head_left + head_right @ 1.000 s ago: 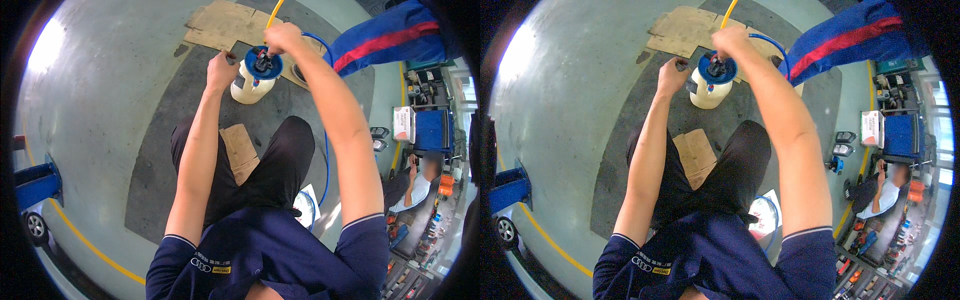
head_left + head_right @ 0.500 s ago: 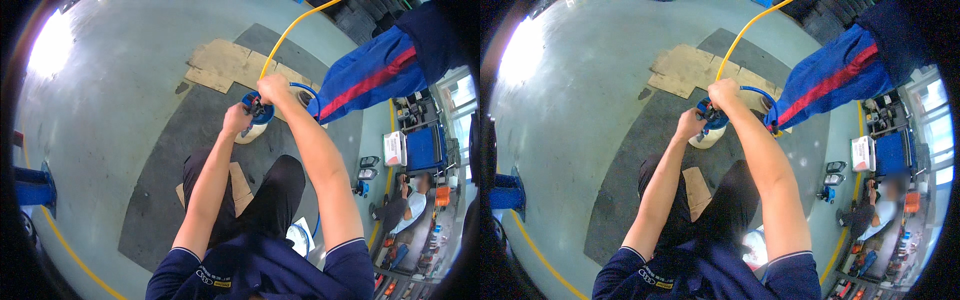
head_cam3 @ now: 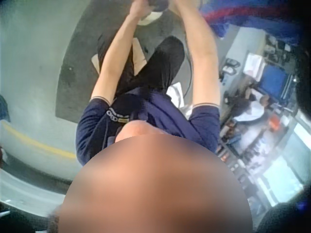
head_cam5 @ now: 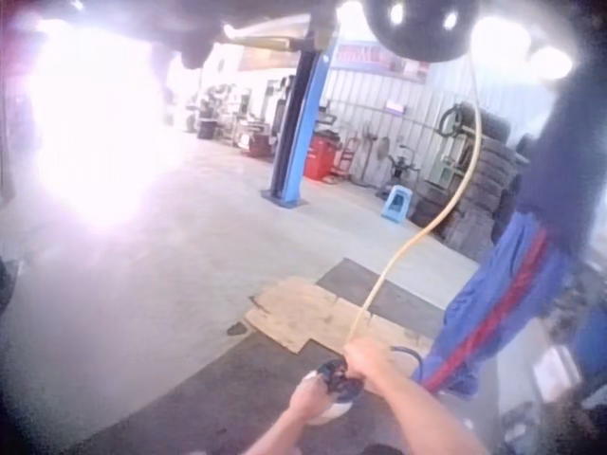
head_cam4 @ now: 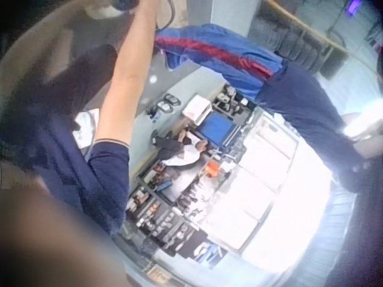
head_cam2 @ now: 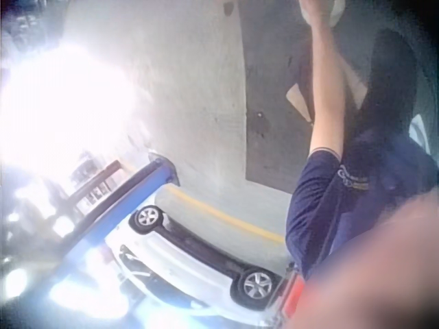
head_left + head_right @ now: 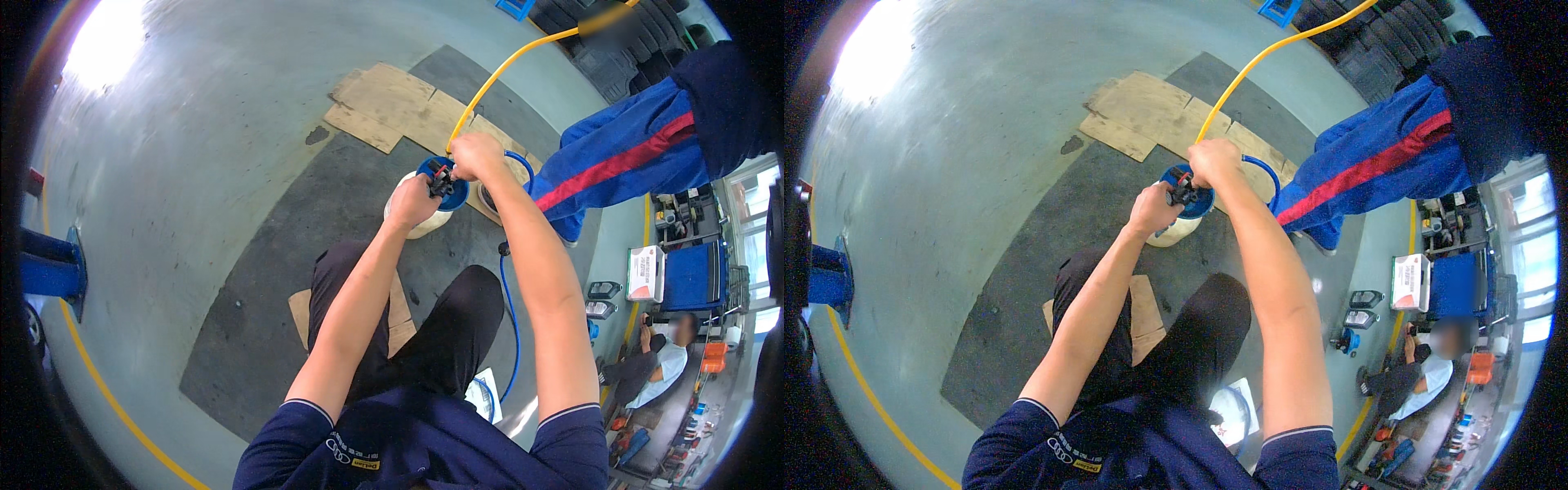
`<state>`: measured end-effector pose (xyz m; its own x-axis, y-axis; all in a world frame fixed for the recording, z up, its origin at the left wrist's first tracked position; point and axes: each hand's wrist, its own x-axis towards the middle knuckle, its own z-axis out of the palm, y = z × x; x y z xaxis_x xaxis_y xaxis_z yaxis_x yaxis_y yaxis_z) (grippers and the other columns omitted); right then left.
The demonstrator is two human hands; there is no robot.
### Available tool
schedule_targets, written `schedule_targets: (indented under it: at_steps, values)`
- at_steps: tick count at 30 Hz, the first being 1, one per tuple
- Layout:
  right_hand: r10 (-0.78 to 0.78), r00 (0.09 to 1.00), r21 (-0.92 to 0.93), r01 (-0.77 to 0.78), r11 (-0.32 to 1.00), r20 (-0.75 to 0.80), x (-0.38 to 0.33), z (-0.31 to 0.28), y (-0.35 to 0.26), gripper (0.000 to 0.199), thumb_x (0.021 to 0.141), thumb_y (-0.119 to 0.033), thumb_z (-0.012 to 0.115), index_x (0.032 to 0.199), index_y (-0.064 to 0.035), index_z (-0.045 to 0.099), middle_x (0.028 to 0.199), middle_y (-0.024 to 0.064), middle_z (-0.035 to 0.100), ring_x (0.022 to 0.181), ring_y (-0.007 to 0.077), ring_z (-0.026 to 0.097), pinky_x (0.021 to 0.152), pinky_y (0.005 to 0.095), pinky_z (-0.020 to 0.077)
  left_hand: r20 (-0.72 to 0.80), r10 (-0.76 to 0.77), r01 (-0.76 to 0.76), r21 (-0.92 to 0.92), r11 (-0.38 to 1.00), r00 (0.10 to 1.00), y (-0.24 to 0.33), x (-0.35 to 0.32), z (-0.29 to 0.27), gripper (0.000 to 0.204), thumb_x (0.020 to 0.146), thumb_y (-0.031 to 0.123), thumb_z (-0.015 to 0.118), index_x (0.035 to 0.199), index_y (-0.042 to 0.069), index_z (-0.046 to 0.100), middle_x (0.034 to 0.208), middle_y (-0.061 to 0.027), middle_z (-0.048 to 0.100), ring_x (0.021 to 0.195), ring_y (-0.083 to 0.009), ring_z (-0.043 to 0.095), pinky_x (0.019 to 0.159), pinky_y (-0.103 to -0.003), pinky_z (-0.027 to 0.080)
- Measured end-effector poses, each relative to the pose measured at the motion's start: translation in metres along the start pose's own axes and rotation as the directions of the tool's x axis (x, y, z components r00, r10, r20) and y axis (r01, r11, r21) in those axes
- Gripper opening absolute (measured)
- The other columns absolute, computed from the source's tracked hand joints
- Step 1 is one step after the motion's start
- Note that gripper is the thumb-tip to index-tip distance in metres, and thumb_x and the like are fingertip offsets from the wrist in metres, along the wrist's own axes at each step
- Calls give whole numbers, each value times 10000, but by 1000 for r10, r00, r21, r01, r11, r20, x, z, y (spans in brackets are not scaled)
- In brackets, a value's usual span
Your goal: The person sits on the floor and assembles a mechanical device, likely a fluid transfer pump, by connecting a yellow hose and a blue hose to a white container. They manipulate the internal components and tighten connections with their hands.
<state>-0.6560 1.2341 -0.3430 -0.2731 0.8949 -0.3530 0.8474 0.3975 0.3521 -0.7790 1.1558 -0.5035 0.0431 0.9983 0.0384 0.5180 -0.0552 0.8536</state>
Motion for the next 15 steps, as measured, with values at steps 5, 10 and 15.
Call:
schedule_targets:
  at_steps: [5,10,15]
  values:
    - [-34,999,-48,34,998,1,-3,-3,-1,450,741,-405,951,1065,-116,831,1096,92,811,1042,285,779,863,411,637,51,11,-13,49,999,999,7,-4,-8,557,752,313,871,1162,-32,721,1047,-253,757,1054,-423,725,914,-477,575]
    - [-15,998,-56,19,998,58,-3,-8,-3,448,720,-404,961,1038,-117,831,1075,105,811,1020,289,781,852,417,636,116,6,-11,40,999,993,9,-5,-16,582,760,379,875,1135,-39,724,1029,-260,753,1045,-429,725,901,-494,573]
    - [-98,995,-44,99,994,9,-1,6,-1,418,704,-373,970,1001,-114,831,1031,124,811,982,307,785,817,441,638,116,28,-37,78,996,993,2,-11,-15,534,800,424,860,1061,-21,726,1021,-254,758,1013,-426,730,877,-510,570]
